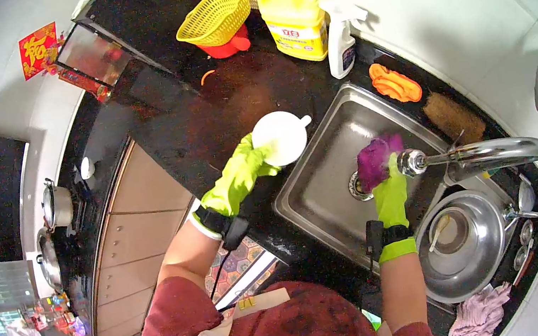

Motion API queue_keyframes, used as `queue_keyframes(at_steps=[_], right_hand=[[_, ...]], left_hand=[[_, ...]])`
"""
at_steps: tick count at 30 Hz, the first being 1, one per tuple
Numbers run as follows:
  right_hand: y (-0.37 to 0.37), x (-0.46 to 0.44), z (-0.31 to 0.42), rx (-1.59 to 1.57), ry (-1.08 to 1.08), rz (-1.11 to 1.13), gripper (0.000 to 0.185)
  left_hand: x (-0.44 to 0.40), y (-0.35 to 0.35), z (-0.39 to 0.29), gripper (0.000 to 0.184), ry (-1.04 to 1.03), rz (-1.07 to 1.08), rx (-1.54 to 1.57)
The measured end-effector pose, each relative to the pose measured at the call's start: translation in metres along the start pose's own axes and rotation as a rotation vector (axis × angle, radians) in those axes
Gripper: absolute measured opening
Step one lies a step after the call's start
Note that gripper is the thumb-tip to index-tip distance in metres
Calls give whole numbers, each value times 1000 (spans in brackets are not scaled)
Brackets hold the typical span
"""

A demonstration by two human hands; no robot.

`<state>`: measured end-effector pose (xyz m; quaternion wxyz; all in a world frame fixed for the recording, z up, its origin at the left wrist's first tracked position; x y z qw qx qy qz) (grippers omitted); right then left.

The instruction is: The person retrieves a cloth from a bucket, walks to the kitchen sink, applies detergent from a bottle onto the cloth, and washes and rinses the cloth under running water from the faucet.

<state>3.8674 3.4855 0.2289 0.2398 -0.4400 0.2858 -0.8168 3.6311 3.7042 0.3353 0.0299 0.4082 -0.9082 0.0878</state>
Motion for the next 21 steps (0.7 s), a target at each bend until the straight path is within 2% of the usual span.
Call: queue_keyframes(at_steps=[2,3,4,6,7,9,10,11,12,14,15,16,18,20,21], right_hand=[[-14,8,1,-24,20,30,34],[-19,12,2,-50,43,59,33],[-15,13,2,-47,48,54,33],[-4,10,7,179,140,131,33],[8,8,8,178,146,111,33],[7,13,17,1044,609,218,36],[10,12,20,1047,615,187,36],[13,6,23,801,511,117,35],[17,2,24,551,411,47,34],[36,-5,18,39,218,-73,31],[57,-27,4,-7,159,7,31],[-6,22,22,101,194,23,29],[-32,41,28,306,246,-180,28],[-31,40,18,574,373,-82,29],[-46,55,17,735,535,-49,20]], left_hand=[[3,11,-13,40,-17,-78,-73],[-4,20,-7,40,1,-31,-67],[-3,22,-9,40,-36,-117,55],[-1,26,-13,39,-88,-163,58],[3,29,-9,45,-126,-191,110],[18,29,-18,38,-143,-329,-18],[32,24,-21,36,-190,-415,-45],[41,10,-26,35,-193,-468,-87],[41,3,-3,34,-103,-267,-24],[59,-71,26,39,-137,146,145],[62,-110,25,48,82,195,135],[64,-146,21,57,296,243,114],[35,-195,72,64,661,277,532],[-9,-231,122,59,618,413,996],[-55,-248,165,53,325,831,1548]])
Point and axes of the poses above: each hand's wrist, its own x-axis away from the middle knuckle, its own y-axis out of the back of the hand, z = x × y, the point moved 5 cm from there along -x, towards the middle knuckle, and after that the axes turned 11 degrees about -y, right-handed, at the moved point
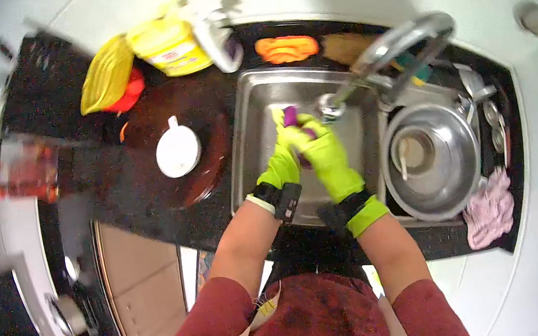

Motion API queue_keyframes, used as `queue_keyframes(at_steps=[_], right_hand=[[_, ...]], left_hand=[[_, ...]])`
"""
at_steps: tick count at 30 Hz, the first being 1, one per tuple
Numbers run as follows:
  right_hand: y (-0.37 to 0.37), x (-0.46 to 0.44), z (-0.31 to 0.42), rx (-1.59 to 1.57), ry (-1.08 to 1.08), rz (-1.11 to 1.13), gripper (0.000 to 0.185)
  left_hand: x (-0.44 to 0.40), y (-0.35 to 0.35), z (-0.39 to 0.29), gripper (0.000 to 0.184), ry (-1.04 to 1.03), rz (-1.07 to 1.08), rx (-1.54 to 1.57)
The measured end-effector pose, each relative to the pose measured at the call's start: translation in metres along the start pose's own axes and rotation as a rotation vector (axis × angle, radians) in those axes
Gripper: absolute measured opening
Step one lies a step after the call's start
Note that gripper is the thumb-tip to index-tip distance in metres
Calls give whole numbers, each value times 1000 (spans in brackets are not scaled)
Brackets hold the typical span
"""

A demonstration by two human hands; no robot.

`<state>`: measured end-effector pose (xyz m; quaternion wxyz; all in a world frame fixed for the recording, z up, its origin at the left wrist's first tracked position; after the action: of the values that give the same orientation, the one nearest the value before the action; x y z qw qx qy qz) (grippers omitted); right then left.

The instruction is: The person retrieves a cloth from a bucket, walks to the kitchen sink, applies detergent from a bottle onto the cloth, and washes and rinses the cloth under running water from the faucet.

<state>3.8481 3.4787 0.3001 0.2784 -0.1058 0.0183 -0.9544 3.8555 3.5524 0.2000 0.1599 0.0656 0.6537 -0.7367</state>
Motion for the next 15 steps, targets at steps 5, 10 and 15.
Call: queue_keyframes(at_steps=[5,10,15], right_hand=[[29,-20,-29,7,-13,-196,22],[56,-45,-23,246,128,-439,39],[-3,-7,-13,331,388,-86,19]], left_hand=[[25,7,10,41,35,-700,-1004],[15,-44,48,45,-110,-883,-665],[25,-42,18,25,11,-635,-941]])
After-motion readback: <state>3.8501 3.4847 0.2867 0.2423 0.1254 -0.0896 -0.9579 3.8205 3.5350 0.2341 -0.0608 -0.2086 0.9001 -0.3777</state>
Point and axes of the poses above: each hand's wrist, its own x-axis away from the middle knuckle, its own y-axis out of the back of the hand, z = x × y, the point moved 5 cm from there along -x, towards the middle knuckle, and after that the axes turned 11 degrees about -y, right-handed, at the moved point
